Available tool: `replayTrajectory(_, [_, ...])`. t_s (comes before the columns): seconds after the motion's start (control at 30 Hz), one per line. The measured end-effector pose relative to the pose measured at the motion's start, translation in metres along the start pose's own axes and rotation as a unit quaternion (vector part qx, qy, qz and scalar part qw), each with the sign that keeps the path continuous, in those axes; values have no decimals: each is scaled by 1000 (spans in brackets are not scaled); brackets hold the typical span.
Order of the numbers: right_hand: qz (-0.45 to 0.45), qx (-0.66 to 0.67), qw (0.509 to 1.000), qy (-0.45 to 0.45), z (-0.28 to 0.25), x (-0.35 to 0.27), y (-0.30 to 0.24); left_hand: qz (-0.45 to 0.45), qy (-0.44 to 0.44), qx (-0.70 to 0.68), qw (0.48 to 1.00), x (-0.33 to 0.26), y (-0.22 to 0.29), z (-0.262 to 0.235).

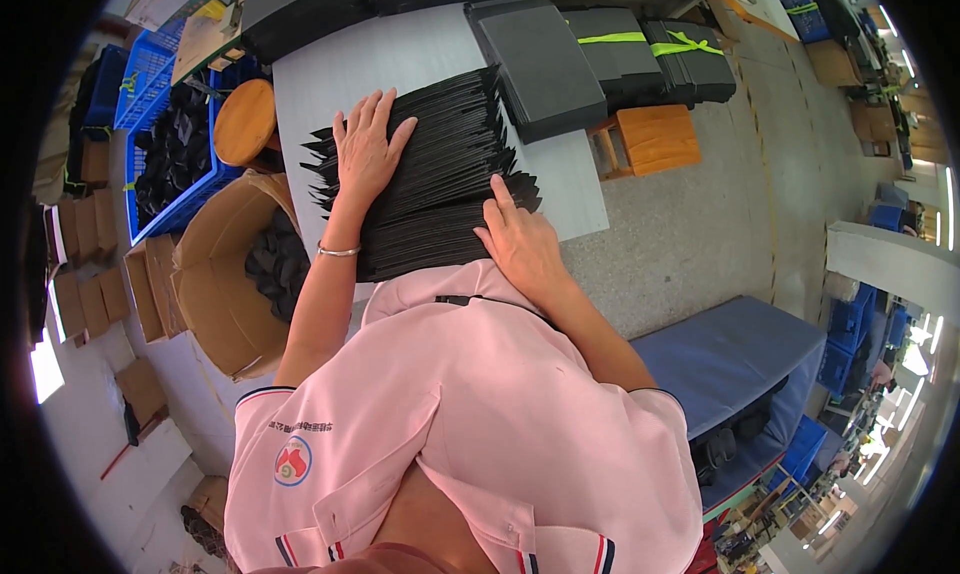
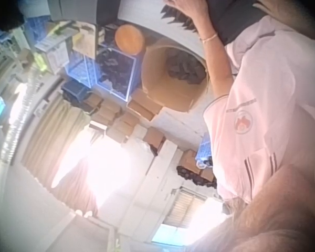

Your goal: Organizing and stacking black pleated textile materials on an assembly table in a factory setting.

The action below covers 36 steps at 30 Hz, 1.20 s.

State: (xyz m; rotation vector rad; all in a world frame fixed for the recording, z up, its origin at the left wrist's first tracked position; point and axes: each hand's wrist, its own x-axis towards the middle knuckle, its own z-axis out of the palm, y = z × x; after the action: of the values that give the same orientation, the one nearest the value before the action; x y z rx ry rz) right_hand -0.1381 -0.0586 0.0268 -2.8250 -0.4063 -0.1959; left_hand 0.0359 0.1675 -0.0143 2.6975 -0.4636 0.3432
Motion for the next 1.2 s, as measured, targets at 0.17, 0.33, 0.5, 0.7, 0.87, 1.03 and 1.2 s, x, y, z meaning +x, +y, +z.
replayTrajectory(0.17, [-5,-11,1000,8,3,-2,1,1,3,-3,1000,2,1,0])
replayTrajectory(0.33, [-5,-16,1000,9,3,-1,0,1,4,-5,1000,2,0,0])
replayTrajectory(0.5, [3,-7,1000,6,4,-2,0,1,1,-2,1000,2,0,-1])
replayTrajectory(0.7, [23,42,999,2,0,4,-2,-3,-5,7,1000,2,-1,0])
replayTrajectory(0.87, [74,31,995,-57,-5,13,-10,-8,-14,16,1000,2,-1,-1])
replayTrajectory(1.03, [94,-9,995,-36,9,13,-9,-1,9,-6,1000,3,0,0])
replayTrajectory(1.2, [94,-5,995,-35,10,12,-7,-1,15,-9,1000,4,-1,0])
